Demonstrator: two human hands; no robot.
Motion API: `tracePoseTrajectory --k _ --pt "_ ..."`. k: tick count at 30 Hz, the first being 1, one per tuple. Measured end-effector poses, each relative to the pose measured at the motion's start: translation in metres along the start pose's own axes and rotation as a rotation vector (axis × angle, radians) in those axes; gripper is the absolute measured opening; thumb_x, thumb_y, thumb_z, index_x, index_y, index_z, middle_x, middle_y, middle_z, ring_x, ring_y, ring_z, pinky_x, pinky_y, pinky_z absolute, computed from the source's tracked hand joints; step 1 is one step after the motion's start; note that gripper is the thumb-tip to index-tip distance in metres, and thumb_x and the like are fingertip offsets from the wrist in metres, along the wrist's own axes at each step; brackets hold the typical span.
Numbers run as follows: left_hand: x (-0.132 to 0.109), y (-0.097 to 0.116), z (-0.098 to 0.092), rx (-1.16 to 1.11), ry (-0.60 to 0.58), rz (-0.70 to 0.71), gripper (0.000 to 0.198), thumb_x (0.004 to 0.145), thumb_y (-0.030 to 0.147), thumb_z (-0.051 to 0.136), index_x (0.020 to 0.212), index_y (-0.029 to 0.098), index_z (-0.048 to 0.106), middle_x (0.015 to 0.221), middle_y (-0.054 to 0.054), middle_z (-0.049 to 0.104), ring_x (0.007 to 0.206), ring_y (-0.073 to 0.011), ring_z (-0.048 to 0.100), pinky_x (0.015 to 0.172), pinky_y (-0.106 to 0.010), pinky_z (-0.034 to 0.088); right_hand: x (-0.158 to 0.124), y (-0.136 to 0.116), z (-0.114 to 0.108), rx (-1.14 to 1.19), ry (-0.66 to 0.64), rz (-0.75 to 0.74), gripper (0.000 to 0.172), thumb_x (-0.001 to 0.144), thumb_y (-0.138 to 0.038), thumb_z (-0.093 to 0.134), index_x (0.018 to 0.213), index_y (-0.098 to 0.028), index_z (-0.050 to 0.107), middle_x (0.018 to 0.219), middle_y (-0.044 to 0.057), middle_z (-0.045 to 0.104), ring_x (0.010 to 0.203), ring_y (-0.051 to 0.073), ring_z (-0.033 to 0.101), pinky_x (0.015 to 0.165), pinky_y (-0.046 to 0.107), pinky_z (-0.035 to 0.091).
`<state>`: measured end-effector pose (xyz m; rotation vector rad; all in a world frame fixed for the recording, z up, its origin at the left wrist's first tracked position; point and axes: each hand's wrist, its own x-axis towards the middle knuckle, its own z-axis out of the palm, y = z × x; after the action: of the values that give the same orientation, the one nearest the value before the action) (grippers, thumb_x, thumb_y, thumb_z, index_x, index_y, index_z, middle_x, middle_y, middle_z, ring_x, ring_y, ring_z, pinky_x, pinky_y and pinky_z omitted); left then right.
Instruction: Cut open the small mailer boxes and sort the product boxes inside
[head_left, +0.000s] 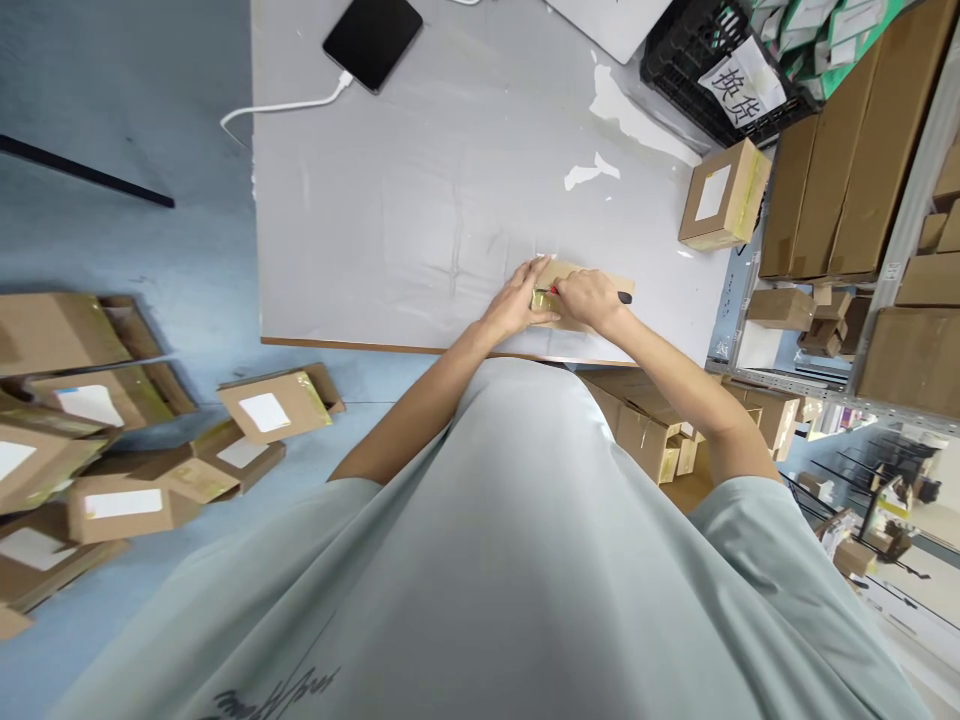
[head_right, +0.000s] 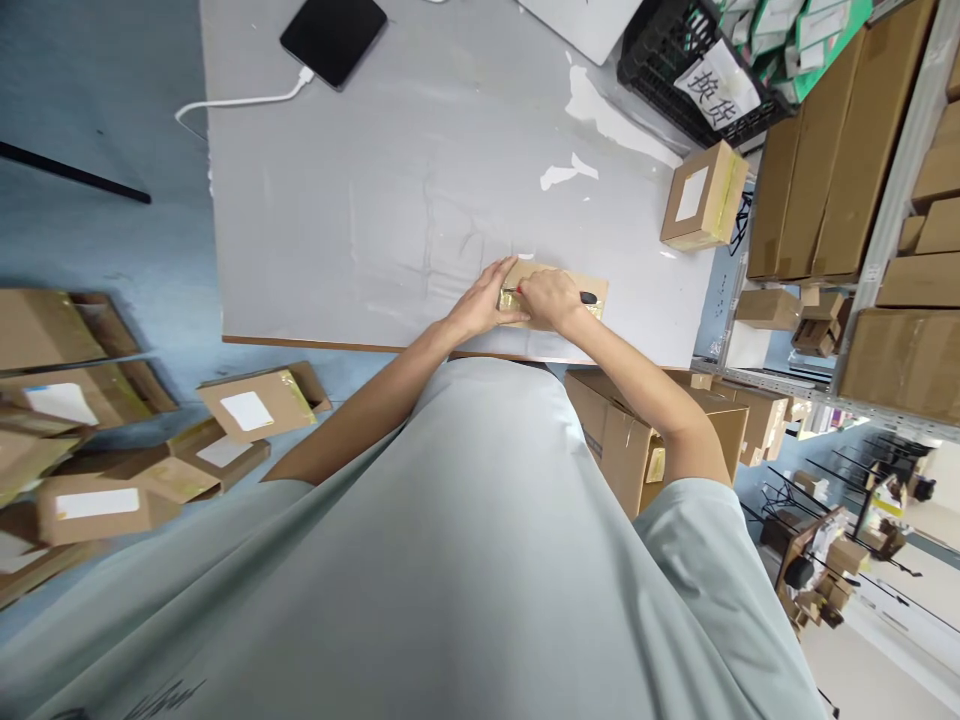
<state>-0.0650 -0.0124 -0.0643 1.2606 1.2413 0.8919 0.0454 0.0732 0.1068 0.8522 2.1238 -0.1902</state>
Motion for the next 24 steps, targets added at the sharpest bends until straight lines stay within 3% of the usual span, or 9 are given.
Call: tracePoseTrajectory --k 6,13,17,21,24 --pt "0.001 0.003 -0.008 0.035 -0.003 -0.001 0.132 0.078 0.048 0.103 0.184 0.025 0.027 0.187 -0.019 0.033 0.176 -0.0402 0.029 0.145 -0.057 0.027 0.010 -0.009 0.001 -0.019 0.001 -0.026 0.044 0.110 -0.009 0.043 0.136 -0.001 0.078 0.122 0.029 0.083 0.121 0.041 0.078 0.101 0.049 0.059" --pt "-0.006 0.012 -0.013 0.086 0.019 -0.074 0.135 0.076 0.059 0.103 0.184 0.029 0.028 0.185 -0.017 0.040 0.173 -0.0410 0.037 0.143 -0.055 0.030 0.024 0.008 0.028 0.012 0.037 -0.086 0.041 0.111 -0.018 0.049 0.128 -0.006 0.084 0.119 0.027 0.084 0.119 0.043 0.078 0.099 0.054 0.061" --pt "-0.007 0.012 -0.014 0.124 0.055 -0.143 0.138 0.073 0.069 0.102 0.183 0.030 0.030 0.184 -0.017 0.041 0.171 -0.0413 0.040 0.142 -0.054 0.031 0.006 0.060 0.059 -0.018 -0.029 -0.018 0.042 0.110 -0.014 0.046 0.119 -0.006 0.087 0.113 0.029 0.084 0.113 0.043 0.080 0.092 0.053 0.061" --pt "-0.009 0.012 -0.017 0.137 0.081 -0.175 0.140 0.068 0.081 0.099 0.182 0.030 0.034 0.181 -0.018 0.045 0.168 -0.0452 0.044 0.140 -0.064 0.031 -0.033 0.135 0.091 0.057 -0.028 0.048 0.046 0.114 -0.029 0.046 0.114 -0.011 0.088 0.107 0.029 0.085 0.108 0.043 0.080 0.091 0.053 0.060" --pt "-0.008 0.017 -0.011 0.176 0.119 -0.186 0.138 0.070 0.086 0.095 0.180 0.026 0.037 0.180 -0.020 0.045 0.166 -0.0466 0.044 0.139 -0.069 0.031 -0.049 0.160 0.109 0.114 -0.009 0.049 0.048 0.116 -0.029 0.043 0.119 -0.008 0.086 0.112 0.031 0.084 0.108 0.043 0.080 0.092 0.053 0.059"
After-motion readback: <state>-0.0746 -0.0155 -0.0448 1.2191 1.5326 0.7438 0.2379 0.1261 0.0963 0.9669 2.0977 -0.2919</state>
